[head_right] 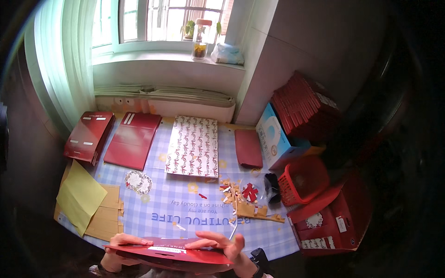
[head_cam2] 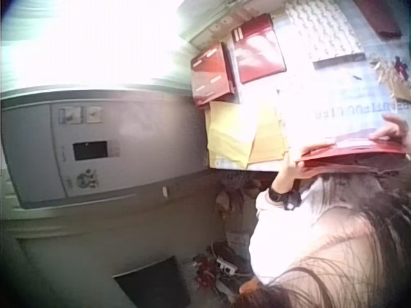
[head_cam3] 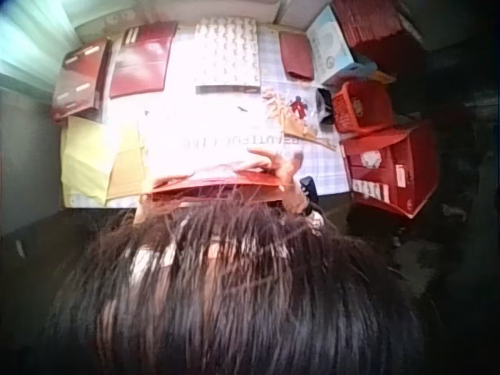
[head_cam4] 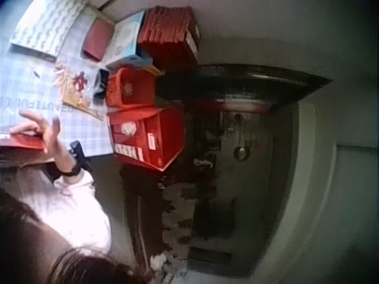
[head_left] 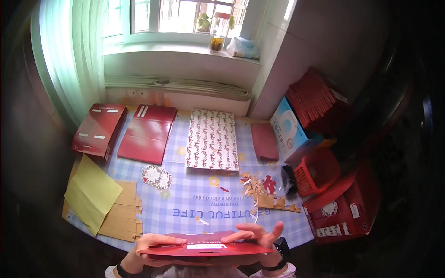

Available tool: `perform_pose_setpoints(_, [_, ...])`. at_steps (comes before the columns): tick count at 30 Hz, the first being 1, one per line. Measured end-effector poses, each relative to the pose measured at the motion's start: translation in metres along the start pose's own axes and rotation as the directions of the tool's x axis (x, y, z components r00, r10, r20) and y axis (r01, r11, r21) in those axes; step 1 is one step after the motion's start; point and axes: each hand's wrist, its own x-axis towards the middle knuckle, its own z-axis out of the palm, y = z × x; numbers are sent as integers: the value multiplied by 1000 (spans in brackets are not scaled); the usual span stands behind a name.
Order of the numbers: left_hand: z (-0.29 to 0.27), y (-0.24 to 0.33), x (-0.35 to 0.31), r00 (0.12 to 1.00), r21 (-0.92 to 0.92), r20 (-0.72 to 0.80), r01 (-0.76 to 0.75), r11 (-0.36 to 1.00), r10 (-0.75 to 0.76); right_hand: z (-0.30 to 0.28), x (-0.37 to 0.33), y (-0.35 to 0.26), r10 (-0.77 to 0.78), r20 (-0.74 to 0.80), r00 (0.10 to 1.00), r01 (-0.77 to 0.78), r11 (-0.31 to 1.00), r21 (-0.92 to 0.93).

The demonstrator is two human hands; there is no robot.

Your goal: Assembling and folding red paper envelopes or money wallets for a gift shop.

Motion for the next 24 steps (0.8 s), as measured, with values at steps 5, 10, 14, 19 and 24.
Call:
perform_pose_setpoints(5, [9,-17,-3,1000,-423,-18,-4,906,-4,-41,20,4,328,328,886,-167,885,-434])
perform_pose_setpoints(10, [6,-36,-8,998,-267,-51,-44,963,32,-52,20,26,13,449,893,263,795,-547])
perform_pose_setpoints(14, [-1,-65,-10,999,-520,4,38,853,-42,-56,16,41,-61,343,937,240,828,-507])
perform_pose_setpoints(19, [13,-51,3,936,73,-198,-282,957,291,-55,15,54,-188,111,976,213,706,-675])
perform_pose_setpoints(24, [5,-44,47,926,-238,-350,55,970,-139,-40,39,56,-354,-179,918,171,761,-626])
